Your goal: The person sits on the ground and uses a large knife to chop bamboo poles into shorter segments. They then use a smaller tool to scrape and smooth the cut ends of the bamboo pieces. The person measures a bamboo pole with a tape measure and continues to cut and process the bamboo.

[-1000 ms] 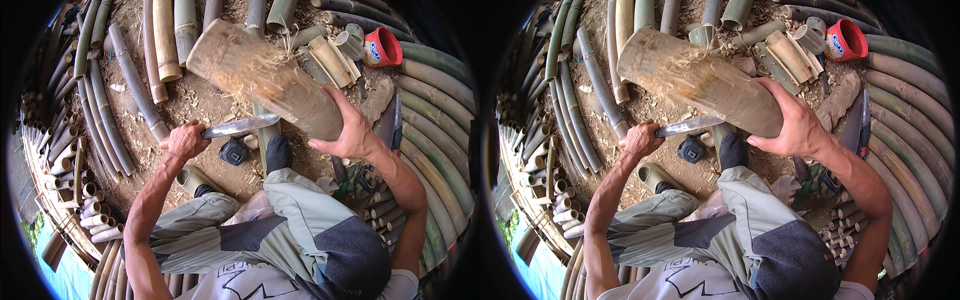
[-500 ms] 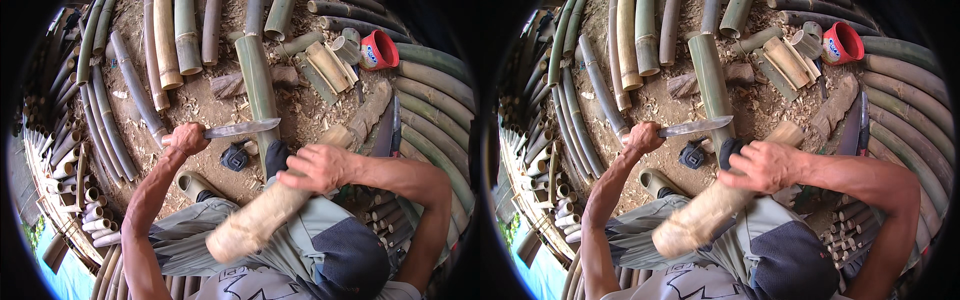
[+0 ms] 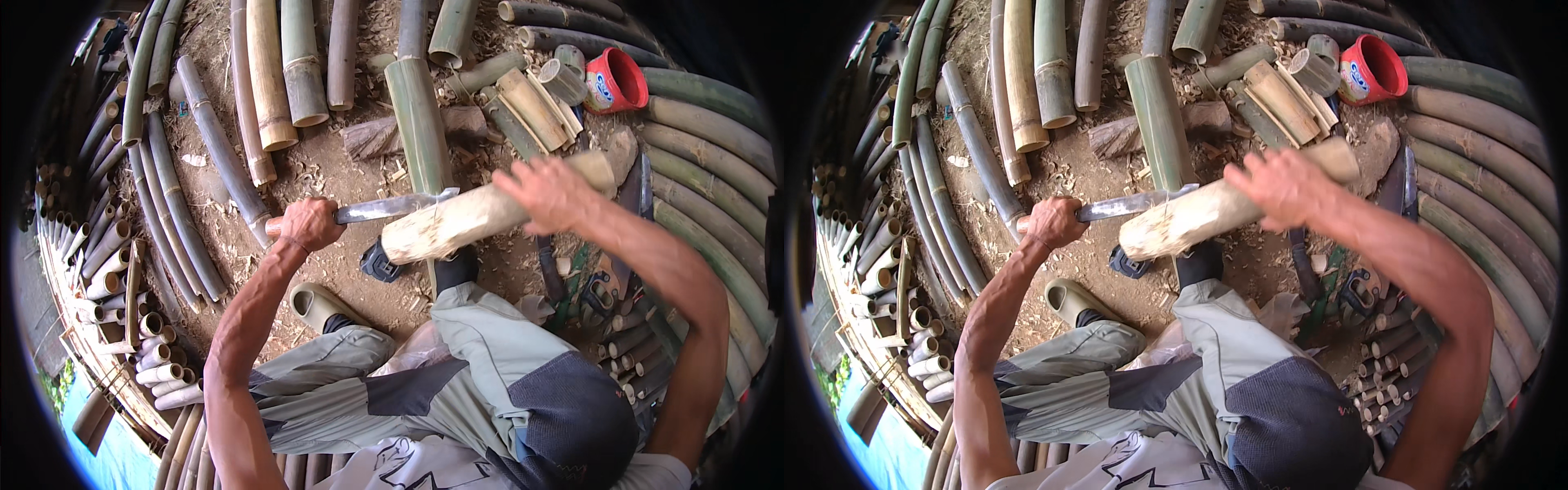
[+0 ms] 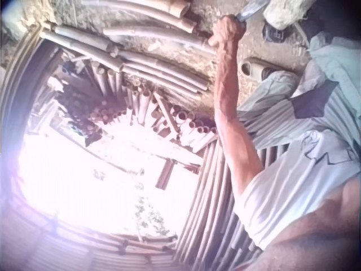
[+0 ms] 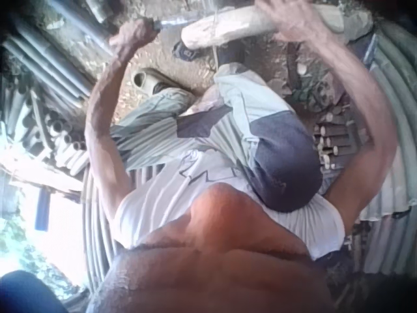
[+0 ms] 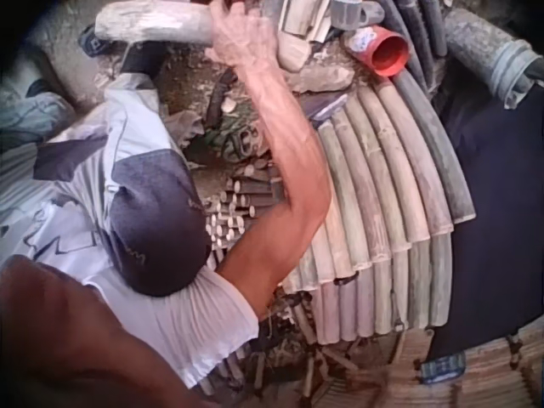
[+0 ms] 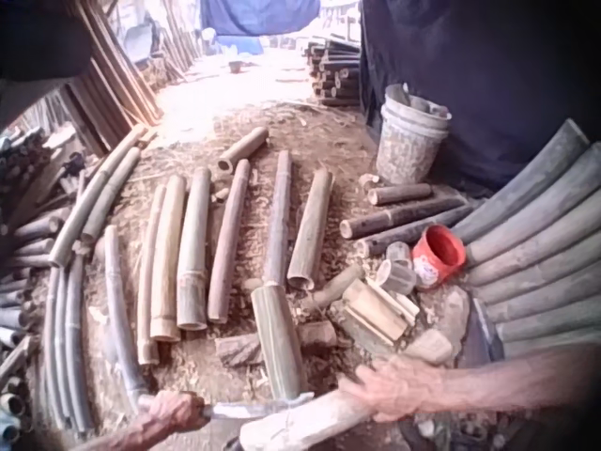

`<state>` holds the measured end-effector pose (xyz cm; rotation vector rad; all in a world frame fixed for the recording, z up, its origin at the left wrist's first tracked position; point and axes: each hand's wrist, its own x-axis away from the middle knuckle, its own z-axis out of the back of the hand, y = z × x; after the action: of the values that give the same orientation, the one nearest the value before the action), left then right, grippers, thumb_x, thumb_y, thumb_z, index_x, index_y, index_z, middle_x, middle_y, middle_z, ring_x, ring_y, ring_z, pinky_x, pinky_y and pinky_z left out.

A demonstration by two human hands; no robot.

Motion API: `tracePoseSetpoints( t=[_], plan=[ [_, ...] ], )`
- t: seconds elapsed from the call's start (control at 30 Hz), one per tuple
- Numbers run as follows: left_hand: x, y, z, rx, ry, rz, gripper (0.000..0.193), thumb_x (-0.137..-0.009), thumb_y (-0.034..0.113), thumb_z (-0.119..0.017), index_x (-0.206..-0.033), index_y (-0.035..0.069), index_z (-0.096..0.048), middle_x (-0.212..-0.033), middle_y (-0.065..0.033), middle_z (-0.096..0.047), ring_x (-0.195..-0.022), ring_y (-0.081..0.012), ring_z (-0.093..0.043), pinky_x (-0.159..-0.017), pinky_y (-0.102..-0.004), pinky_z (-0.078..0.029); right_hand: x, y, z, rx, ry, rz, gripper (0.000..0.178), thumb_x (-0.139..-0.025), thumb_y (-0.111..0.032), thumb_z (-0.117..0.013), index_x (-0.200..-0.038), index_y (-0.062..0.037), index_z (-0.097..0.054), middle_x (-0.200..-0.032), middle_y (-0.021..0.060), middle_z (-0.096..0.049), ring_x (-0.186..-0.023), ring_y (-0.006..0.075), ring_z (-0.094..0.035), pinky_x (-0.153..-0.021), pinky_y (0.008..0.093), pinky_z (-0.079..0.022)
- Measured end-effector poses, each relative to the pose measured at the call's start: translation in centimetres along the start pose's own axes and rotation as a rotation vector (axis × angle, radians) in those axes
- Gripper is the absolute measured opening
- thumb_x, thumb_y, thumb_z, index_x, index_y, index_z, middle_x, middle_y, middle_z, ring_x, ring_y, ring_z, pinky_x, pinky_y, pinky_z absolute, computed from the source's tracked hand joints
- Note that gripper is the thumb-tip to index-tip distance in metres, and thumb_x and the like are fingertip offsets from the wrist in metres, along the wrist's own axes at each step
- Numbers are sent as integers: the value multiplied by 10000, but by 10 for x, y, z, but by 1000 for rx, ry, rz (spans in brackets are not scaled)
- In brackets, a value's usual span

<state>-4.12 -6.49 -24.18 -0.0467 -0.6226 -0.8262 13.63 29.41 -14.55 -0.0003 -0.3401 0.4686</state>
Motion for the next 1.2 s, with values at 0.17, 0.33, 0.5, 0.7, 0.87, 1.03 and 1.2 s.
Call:
tracePoseSetpoints(
  t=[0.17,0.33,0.5,0.7,0.87,1.03,1.2],
  plan=[
    [-8,0,2,9,31,-57,274,-786,358,-646,-799,91,-707,-765,-128,-688,-677,-314,-673,-635,-433,-547,13,-73,7,-262,397,461,678,-695,-339,-805,-1238,-63,-509,-858,89,-566,-713,243,-639,-598,357,-564],
    [0,-12,-10,-15,84,-64,276,-783,358,-652,-800,88,-709,-750,-134,-684,-667,-321,-672,-624,-440,-546,-2,-19,6,-37,-144,-106,786,-584,-326,-893,-1217,-77,-499,-921,92,-591,-867,280,-644,-683,395,-572],
    [-9,-2,-2,3,51,-73,268,-778,351,-654,-809,91,-708,-757,-129,-685,-679,-319,-676,-620,-446,-543,6,-64,-5,-280,436,418,569,-697,-279,-754,-1167,-67,-513,-870,77,-588,-715,223,-634,-654,357,-564],
    [-11,-6,1,-6,59,-48,269,-778,356,-657,-817,94,-706,-804,-117,-686,-706,-315,-678,-640,-444,-545,16,-39,2,-139,30,11,834,-627,-407,-883,-1251,-11,-495,-922,133,-592,-774,272,-641,-695,325,-573],
    [-13,-4,-3,-12,99,-91,260,-781,344,-680,-820,87,-695,-823,-106,-677,-703,-312,-676,-622,-441,-539,4,-29,-14,-161,549,464,457,-763,-214,-713,-1164,-77,-543,-914,84,-618,-757,239,-651,-668,351,-564],
    [8,-1,-35,-4,445,-7,479,-722,437,-788,-994,90,-602,-986,-83,-599,-935,-271,-599,-922,-447,-428,37,-30,-12,-303,168,-74,879,-583,-373,-879,-1316,-65,-505,-948,123,-574,-762,273,-636,-686,398,-571],
    [3,-8,-39,-29,521,-28,560,-711,565,-768,-978,105,-590,-933,-64,-618,-880,-236,-597,-891,-394,-435,68,-100,-3,-650,296,-49,827,-568,-284,-865,-1257,2,-507,-987,150,-612,-855,327,-653,-792,407,-554]
  ],
)
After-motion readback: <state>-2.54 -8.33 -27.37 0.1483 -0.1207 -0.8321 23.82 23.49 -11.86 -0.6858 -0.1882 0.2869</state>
